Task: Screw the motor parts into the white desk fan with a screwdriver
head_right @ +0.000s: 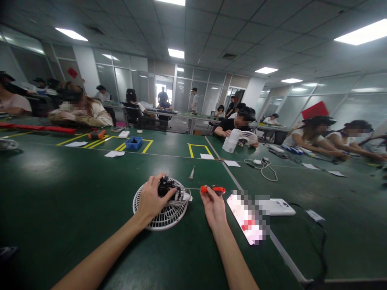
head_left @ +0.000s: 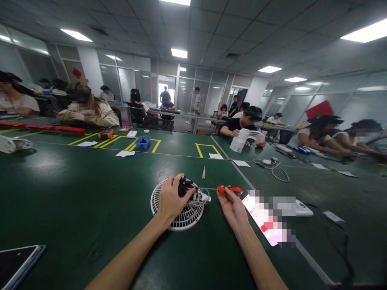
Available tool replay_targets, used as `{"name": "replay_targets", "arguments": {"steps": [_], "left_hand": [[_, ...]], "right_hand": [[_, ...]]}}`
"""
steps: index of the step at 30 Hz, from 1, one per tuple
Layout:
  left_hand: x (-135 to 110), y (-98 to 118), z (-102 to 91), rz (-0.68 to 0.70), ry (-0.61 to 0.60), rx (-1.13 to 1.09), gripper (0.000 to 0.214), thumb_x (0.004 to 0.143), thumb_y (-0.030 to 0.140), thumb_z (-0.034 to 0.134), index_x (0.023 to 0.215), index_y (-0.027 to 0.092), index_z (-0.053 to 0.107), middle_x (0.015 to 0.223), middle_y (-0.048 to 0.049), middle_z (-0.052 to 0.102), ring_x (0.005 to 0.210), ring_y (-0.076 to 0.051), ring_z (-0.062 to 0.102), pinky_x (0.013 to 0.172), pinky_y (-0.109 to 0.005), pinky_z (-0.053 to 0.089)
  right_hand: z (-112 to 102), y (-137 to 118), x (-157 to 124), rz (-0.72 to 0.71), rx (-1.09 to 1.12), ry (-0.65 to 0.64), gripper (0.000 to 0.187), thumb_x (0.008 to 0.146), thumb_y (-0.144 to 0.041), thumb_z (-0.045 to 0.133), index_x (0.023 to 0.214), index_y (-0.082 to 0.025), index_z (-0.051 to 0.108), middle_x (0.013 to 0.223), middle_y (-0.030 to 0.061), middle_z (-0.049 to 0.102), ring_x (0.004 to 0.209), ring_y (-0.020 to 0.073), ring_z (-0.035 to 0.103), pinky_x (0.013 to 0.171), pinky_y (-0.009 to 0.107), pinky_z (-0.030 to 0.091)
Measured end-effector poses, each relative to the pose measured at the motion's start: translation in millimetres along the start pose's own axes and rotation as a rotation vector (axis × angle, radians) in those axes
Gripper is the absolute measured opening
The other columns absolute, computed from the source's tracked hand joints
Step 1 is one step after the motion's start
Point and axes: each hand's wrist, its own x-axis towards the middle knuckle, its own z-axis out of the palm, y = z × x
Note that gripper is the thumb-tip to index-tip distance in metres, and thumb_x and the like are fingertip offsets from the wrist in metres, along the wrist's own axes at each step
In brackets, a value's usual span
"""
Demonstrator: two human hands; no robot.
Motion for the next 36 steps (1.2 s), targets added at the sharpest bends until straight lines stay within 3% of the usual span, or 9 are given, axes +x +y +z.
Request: {"name": "replay_targets", "arguments": {"steps": [7, 11, 17, 21, 28, 36], "left_hand": [[-0.4, 0.0, 0.6, -0.001, 0.019, -0.006, 0.047, 0.09, 0.051, 0.066, 0.127, 0.024, 0.054, 0.103, -0.0059, 0.06, 0.091, -0.024, 0.063, 0.082, -0.04, 0.052], [-0.2, 0.8, 0.1, 0.01, 0.008, -0.009, 0.048, 0.09, 0.05, 0.066, 0.128, 0.024, 0.053, 0.103, -0.006, 0.059, 0.092, -0.024, 0.063, 0.082, -0.039, 0.052], [0.1, 1.8, -2.3, 0.009, -0.006, -0.001, 0.049, 0.088, 0.046, 0.067, 0.129, 0.023, 0.053, 0.105, -0.0067, 0.059, 0.093, -0.025, 0.063, 0.084, -0.04, 0.052], [0.8, 3.6, -5.3, 0.01, 0.001, -0.013, 0.047, 0.087, 0.042, 0.067, 0.128, 0.023, 0.053, 0.103, -0.0059, 0.059, 0.092, -0.025, 0.064, 0.083, -0.039, 0.053], [0.7, 4.5, -4.7, 0.001, 0.002, -0.005, 0.047, 0.087, 0.042, 0.067, 0.128, 0.024, 0.053, 0.105, -0.006, 0.059, 0.093, -0.025, 0.063, 0.084, -0.04, 0.052], [0.3, 3.4, -1.7, -0.01, -0.007, 0.002, 0.051, 0.086, 0.045, 0.069, 0.13, 0.024, 0.052, 0.105, -0.0055, 0.06, 0.094, -0.025, 0.064, 0.085, -0.039, 0.051]], "right_hand": [[3.1, -0.6, -4.7, -0.011, 0.04, -0.005, 0.031, 0.066, 0.001, 0.068, 0.089, -0.02, 0.064, 0.088, 0.005, 0.077, 0.087, 0.0197, 0.078, 0.08, 0.029, 0.066], [3.2, -1.6, -6.0, 0.019, 0.017, -0.018, 0.024, 0.07, -0.007, 0.071, 0.087, -0.02, 0.061, 0.09, 0.007, 0.077, 0.092, 0.0224, 0.077, 0.081, 0.032, 0.066], [1.7, -2.4, -4.6, 0.052, -0.079, 0.069, 0.018, 0.082, -0.024, 0.076, 0.09, -0.022, 0.059, 0.074, 0.0015, 0.072, 0.067, 0.0158, 0.072, 0.072, 0.031, 0.066], [1.3, -1.7, -4.4, 0.045, -0.093, 0.076, 0.02, 0.079, -0.02, 0.078, 0.089, -0.02, 0.06, 0.073, 0.0035, 0.072, 0.062, 0.0151, 0.071, 0.067, 0.027, 0.066], [-1.5, 0.0, -2.3, -0.003, -0.05, 0.037, 0.018, 0.073, -0.01, 0.074, 0.083, -0.019, 0.061, 0.077, 0.0057, 0.075, 0.076, 0.0188, 0.076, 0.076, 0.03, 0.066], [11.8, -8.5, -14.0, 0.01, -0.02, 0.04, 0.019, 0.068, -0.008, 0.064, 0.082, -0.02, 0.062, 0.079, 0.0043, 0.077, 0.079, 0.0194, 0.077, 0.076, 0.033, 0.067]]}}
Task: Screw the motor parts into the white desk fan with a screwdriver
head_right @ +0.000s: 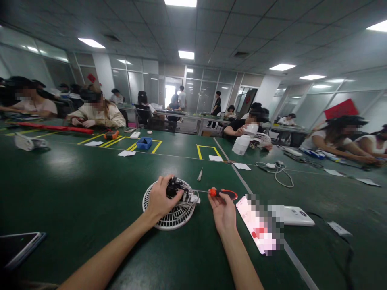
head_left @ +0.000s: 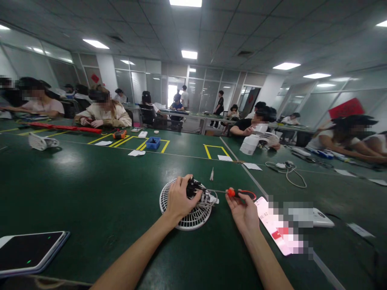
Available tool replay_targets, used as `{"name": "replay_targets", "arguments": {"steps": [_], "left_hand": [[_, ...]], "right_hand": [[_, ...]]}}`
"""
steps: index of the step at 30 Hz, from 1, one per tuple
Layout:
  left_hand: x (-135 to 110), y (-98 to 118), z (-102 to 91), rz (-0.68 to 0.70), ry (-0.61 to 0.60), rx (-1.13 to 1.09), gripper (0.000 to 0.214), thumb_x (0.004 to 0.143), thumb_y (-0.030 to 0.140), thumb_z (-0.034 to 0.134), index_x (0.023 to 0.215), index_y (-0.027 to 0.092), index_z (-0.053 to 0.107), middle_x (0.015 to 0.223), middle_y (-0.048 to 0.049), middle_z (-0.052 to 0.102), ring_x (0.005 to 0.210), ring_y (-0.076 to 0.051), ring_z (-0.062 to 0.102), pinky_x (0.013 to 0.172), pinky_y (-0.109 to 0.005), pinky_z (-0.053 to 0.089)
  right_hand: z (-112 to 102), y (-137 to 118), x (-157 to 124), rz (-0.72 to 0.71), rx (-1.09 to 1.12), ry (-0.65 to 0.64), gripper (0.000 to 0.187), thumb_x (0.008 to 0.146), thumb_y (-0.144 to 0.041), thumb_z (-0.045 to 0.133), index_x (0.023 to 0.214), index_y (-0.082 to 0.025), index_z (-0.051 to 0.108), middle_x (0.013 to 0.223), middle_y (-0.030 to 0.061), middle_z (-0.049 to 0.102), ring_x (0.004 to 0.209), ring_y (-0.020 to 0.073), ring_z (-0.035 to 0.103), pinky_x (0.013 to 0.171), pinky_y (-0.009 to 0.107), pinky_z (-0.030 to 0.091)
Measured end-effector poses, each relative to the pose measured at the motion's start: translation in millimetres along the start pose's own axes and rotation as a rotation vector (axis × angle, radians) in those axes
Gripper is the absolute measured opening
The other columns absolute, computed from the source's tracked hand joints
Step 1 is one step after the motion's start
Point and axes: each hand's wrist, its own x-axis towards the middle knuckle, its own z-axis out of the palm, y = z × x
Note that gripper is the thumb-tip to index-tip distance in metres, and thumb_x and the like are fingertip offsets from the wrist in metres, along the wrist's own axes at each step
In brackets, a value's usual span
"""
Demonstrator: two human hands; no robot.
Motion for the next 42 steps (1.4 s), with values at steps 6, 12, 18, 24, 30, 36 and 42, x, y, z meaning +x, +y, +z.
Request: {"name": "replay_targets", "arguments": {"steps": [6, 12, 18, 24, 30, 36, 42], "left_hand": [[0.1, -1.2, 0.5, -0.016, 0.015, -0.002, 0.053, 0.084, 0.05, 0.074, 0.126, 0.025, 0.055, 0.105, -0.0049, 0.062, 0.094, -0.025, 0.065, 0.085, -0.038, 0.051], [-0.4, -2.8, 1.6, -0.023, 0.009, -0.002, 0.053, 0.085, 0.05, 0.073, 0.127, 0.024, 0.054, 0.108, -0.0058, 0.062, 0.096, -0.025, 0.066, 0.087, -0.039, 0.052], [-0.6, -3.7, 1.4, -0.035, 0.013, -0.017, 0.054, 0.085, 0.052, 0.072, 0.128, 0.024, 0.053, 0.108, -0.0061, 0.063, 0.094, -0.025, 0.066, 0.086, -0.04, 0.052], [-0.2, -3.9, 1.0, -0.035, 0.003, -0.033, 0.053, 0.085, 0.052, 0.072, 0.127, 0.024, 0.054, 0.11, -0.0068, 0.064, 0.096, -0.025, 0.066, 0.087, -0.041, 0.052], [0.4, -3.5, 1.1, -0.018, 0.018, -0.038, 0.054, 0.084, 0.049, 0.074, 0.127, 0.024, 0.054, 0.11, -0.007, 0.065, 0.099, -0.027, 0.066, 0.089, -0.042, 0.052], [-0.1, -3.8, 0.5, -0.011, 0.025, -0.032, 0.053, 0.084, 0.05, 0.072, 0.127, 0.024, 0.054, 0.109, -0.007, 0.064, 0.094, -0.025, 0.066, 0.086, -0.041, 0.053], [-0.2, -2.9, -1.1, -0.006, 0.018, -0.016, 0.052, 0.085, 0.048, 0.07, 0.127, 0.023, 0.053, 0.108, -0.0071, 0.063, 0.093, -0.025, 0.065, 0.086, -0.042, 0.053]], "right_hand": [[-1.0, 3.9, -1.0, -0.103, -0.109, 0.022, 0.026, 0.067, -0.016, 0.08, 0.085, -0.019, 0.062, 0.071, 0.0018, 0.074, 0.065, 0.0162, 0.073, 0.062, 0.024, 0.063], [-5.1, 6.6, 1.4, -0.108, -0.186, 0.028, 0.04, 0.062, -0.027, 0.092, 0.088, -0.018, 0.063, 0.068, 0.0017, 0.074, 0.059, 0.0152, 0.071, 0.056, 0.022, 0.06], [-7.8, 10.0, 6.1, -0.098, -0.208, 0.025, 0.038, 0.065, -0.031, 0.092, 0.084, -0.019, 0.062, 0.069, 0.0013, 0.074, 0.061, 0.0153, 0.071, 0.057, 0.022, 0.06], [-2.1, 9.8, 1.9, -0.058, -0.175, 0.095, 0.029, 0.071, -0.025, 0.087, 0.081, -0.019, 0.061, 0.064, 0.0011, 0.071, 0.056, 0.013, 0.067, 0.052, 0.019, 0.056], [1.1, 8.3, -0.6, -0.051, -0.169, 0.105, 0.027, 0.075, -0.026, 0.084, 0.081, -0.02, 0.059, 0.062, -0.0005, 0.071, 0.055, 0.0119, 0.066, 0.05, 0.018, 0.054], [-0.8, 8.0, 1.7, -0.037, -0.182, 0.116, 0.031, 0.075, -0.032, 0.086, 0.082, -0.021, 0.058, 0.064, -0.001, 0.07, 0.054, 0.011, 0.063, 0.049, 0.017, 0.052], [-10.1, 10.0, 10.8, -0.044, -0.187, 0.097, 0.035, 0.076, -0.038, 0.081, 0.08, -0.024, 0.049, 0.054, -0.0096, 0.055, 0.042, 0.0072, 0.045, 0.04, 0.016, 0.041]]}}
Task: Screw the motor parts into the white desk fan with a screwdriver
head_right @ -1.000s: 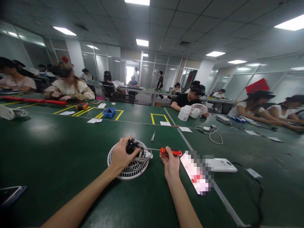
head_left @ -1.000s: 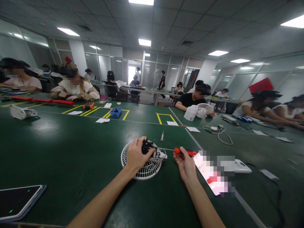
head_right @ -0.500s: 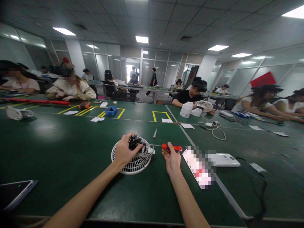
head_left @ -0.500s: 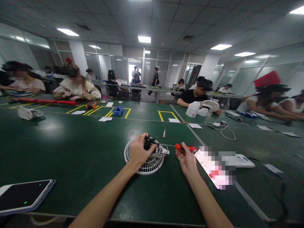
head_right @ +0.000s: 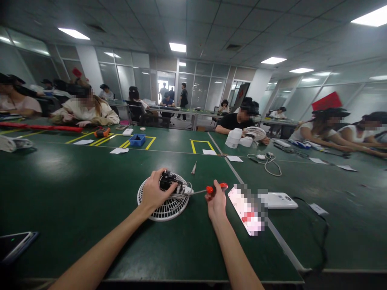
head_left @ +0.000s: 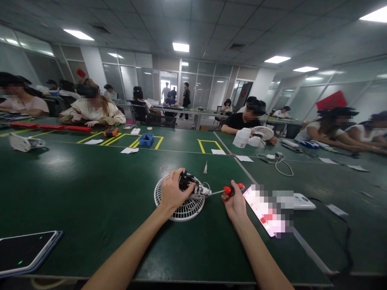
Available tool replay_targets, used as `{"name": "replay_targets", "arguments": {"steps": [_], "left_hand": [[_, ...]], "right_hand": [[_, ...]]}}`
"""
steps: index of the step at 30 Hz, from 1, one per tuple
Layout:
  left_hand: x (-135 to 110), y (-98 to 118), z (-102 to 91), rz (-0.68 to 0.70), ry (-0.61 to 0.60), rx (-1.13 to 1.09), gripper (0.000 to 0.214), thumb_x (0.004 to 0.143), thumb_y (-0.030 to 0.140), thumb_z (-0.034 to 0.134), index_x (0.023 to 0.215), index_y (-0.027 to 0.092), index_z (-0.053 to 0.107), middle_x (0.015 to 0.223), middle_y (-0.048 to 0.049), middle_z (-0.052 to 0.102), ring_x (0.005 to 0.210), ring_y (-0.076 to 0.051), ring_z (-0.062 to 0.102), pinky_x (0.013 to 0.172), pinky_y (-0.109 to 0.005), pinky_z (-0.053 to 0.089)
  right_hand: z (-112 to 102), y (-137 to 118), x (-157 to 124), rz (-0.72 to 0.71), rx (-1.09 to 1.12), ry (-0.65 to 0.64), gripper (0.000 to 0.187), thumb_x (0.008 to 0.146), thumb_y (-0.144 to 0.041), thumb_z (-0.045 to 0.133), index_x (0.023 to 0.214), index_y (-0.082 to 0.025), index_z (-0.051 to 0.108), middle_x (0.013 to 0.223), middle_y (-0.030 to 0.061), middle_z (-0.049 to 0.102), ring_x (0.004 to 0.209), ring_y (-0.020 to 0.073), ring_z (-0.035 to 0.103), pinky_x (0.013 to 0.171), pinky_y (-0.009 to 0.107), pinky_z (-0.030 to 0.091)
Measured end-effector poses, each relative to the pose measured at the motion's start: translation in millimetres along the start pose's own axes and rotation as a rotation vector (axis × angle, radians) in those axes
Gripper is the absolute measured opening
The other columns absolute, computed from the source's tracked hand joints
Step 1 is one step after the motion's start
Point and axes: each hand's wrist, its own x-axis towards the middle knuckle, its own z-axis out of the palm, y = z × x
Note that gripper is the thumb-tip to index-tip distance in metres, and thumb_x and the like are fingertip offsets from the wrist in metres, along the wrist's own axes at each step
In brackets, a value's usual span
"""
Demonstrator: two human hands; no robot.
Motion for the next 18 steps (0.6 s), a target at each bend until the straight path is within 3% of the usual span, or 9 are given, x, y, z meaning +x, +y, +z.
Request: {"name": "replay_targets", "arguments": {"steps": [3, 7, 9, 12, 15, 18], "left_hand": [[0.6, 1.8, -3.4, -0.01, -0.024, -0.013, 0.05, 0.086, 0.045, 0.068, 0.128, 0.023, 0.054, 0.108, -0.0073, 0.064, 0.093, -0.025, 0.066, 0.086, -0.041, 0.054], [0.6, -0.4, -8.9, -0.036, -0.057, -0.036, 0.046, 0.086, 0.04, 0.065, 0.127, 0.024, 0.055, 0.111, -0.0076, 0.065, 0.095, -0.026, 0.067, 0.088, -0.042, 0.054], [0.8, -4.7, -12.2, -0.06, -0.057, -0.047, 0.047, 0.084, 0.04, 0.066, 0.126, 0.023, 0.055, 0.114, -0.0079, 0.065, 0.098, -0.026, 0.067, 0.089, -0.042, 0.054], [2.4, -14.8, -19.5, -0.132, -0.055, -0.063, 0.049, 0.083, 0.042, 0.066, 0.126, 0.024, 0.055, 0.116, -0.0072, 0.066, 0.099, -0.026, 0.068, 0.089, -0.041, 0.056], [6.1, -28.2, -31.7, -0.185, -0.04, -0.035, 0.05, 0.081, 0.043, 0.066, 0.127, 0.024, 0.055, 0.12, -0.0074, 0.066, 0.103, -0.026, 0.069, 0.091, -0.039, 0.056], [12.0, -43.5, -49.0, -0.246, -0.041, 0.039, 0.061, 0.081, 0.047, 0.066, 0.135, 0.023, 0.051, 0.122, -0.0098, 0.067, 0.105, -0.028, 0.07, 0.091, -0.041, 0.057]], "right_hand": [[-2.0, 2.9, 3.1, -0.025, -0.084, 0.042, 0.033, 0.071, -0.036, 0.081, 0.082, -0.024, 0.052, 0.054, -0.0117, 0.048, 0.042, 0.0073, 0.043, 0.041, 0.017, 0.039], [-3.5, 7.8, 5.8, -0.242, -0.321, 0.034, 0.031, 0.064, -0.038, 0.081, 0.083, -0.023, 0.061, 0.057, -0.0113, 0.046, 0.046, 0.0083, 0.042, 0.043, 0.02, 0.035], [-4.9, 10.7, 8.4, -0.383, -0.519, 0.043, 0.027, 0.066, -0.042, 0.078, 0.078, -0.022, 0.063, 0.061, -0.0084, 0.052, 0.056, 0.0119, 0.049, 0.052, 0.023, 0.04], [-6.8, 15.2, 13.4, -0.482, -0.838, 0.067, 0.024, 0.07, -0.043, 0.073, 0.077, -0.023, 0.064, 0.07, -0.0023, 0.059, 0.071, 0.0199, 0.058, 0.065, 0.03, 0.046], [-7.2, 19.5, 15.9, -0.576, -1.064, 0.044, 0.025, 0.073, -0.037, 0.069, 0.091, -0.019, 0.067, 0.094, 0.0077, 0.066, 0.092, 0.0265, 0.062, 0.083, 0.036, 0.048], [-6.6, 22.6, 12.6, -0.592, -1.3, -0.069, 0.032, 0.074, -0.028, 0.068, 0.104, -0.017, 0.068, 0.109, 0.013, 0.066, 0.103, 0.0303, 0.062, 0.092, 0.041, 0.045]]}}
